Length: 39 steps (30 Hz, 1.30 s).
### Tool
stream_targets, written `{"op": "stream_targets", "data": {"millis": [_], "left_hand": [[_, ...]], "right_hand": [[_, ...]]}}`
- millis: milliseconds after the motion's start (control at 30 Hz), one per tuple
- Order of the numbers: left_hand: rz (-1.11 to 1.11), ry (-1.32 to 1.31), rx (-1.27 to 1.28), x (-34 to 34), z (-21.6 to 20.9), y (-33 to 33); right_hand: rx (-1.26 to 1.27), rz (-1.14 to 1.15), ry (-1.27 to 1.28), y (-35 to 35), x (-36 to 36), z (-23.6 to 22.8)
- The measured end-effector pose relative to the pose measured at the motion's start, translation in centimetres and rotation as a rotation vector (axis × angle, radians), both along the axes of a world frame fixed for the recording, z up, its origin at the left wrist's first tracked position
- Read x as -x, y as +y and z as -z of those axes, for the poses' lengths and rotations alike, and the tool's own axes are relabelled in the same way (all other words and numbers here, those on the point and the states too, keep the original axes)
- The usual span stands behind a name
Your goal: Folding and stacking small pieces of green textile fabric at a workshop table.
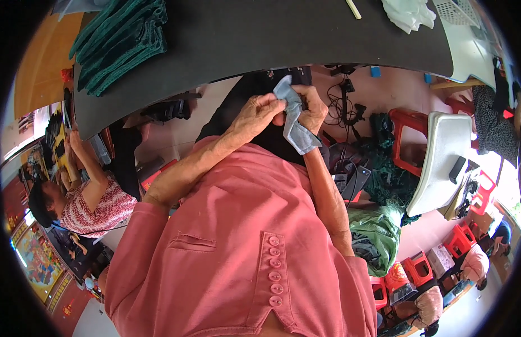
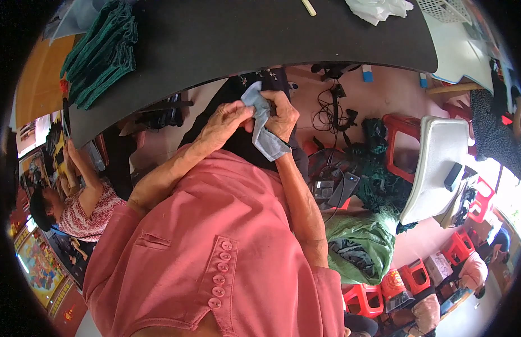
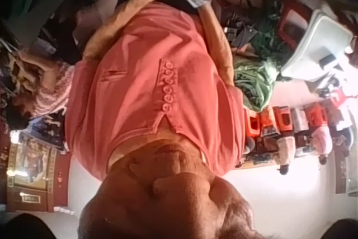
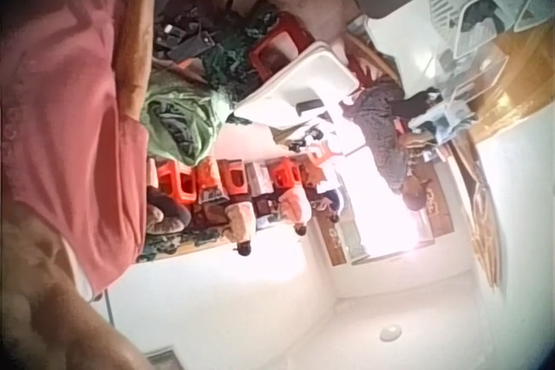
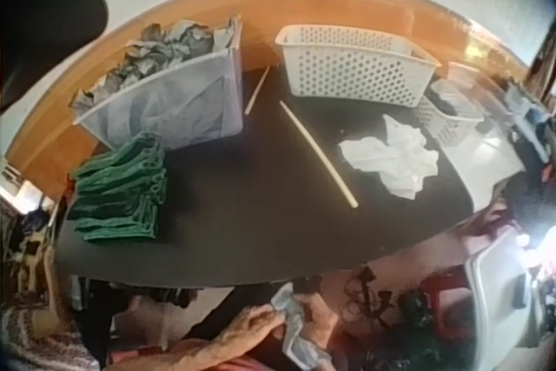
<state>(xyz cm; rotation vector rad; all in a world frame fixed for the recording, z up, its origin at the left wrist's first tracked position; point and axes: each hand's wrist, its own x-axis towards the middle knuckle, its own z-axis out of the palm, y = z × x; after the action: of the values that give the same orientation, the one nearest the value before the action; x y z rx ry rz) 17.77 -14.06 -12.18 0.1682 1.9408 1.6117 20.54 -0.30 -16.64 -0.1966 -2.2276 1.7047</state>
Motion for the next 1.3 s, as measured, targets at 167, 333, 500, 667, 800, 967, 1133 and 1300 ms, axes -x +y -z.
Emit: {"op": "stream_targets", "data": {"millis": [167, 333, 500, 667, 800, 967, 1133, 1300], "left_hand": [[-0.047, 0.077, 0.042, 1.0, 0.4, 0.3], [0.067, 0.087, -0.014, 0.7, 0.7, -0.3], [0.041, 0.06, 0.032, 1.4, 0.3, -0.1], [-0.025, 0.06, -0.026, 0.8, 1.2, -0.1], [0.026, 0.101, 0.009, 0.9, 0.2, -0.3], [0.046, 0.032, -0.037, 1.4, 0.5, -0.5], [-0.054, 0.069, 0.039, 1.1, 1.0, -0.5], [0.023, -0.022, -0.039, 0.1, 0.2, -1.0]], "right_hand": [[-0.146, 0.043, 0.087, -0.1, 0.2, -0.5], [-0.033, 0.074, 0.175, -0.4, 0.3, 0.1], [-0.1, 0.073, 0.083, -0.4, 0.2, -0.7], [-0.119, 0.061, 0.137, -0.4, 0.0, -0.9], [-0.06, 0.082, 0.066, -0.5, 0.3, -1.0], [-0.109, 0.025, 0.084, -0.2, 0.4, -0.7], [-0.102, 0.028, 0.152, -0.3, 0.5, -0.7], [-0.176, 0.029, 0.033, -0.3, -0.3, -0.7]]}}
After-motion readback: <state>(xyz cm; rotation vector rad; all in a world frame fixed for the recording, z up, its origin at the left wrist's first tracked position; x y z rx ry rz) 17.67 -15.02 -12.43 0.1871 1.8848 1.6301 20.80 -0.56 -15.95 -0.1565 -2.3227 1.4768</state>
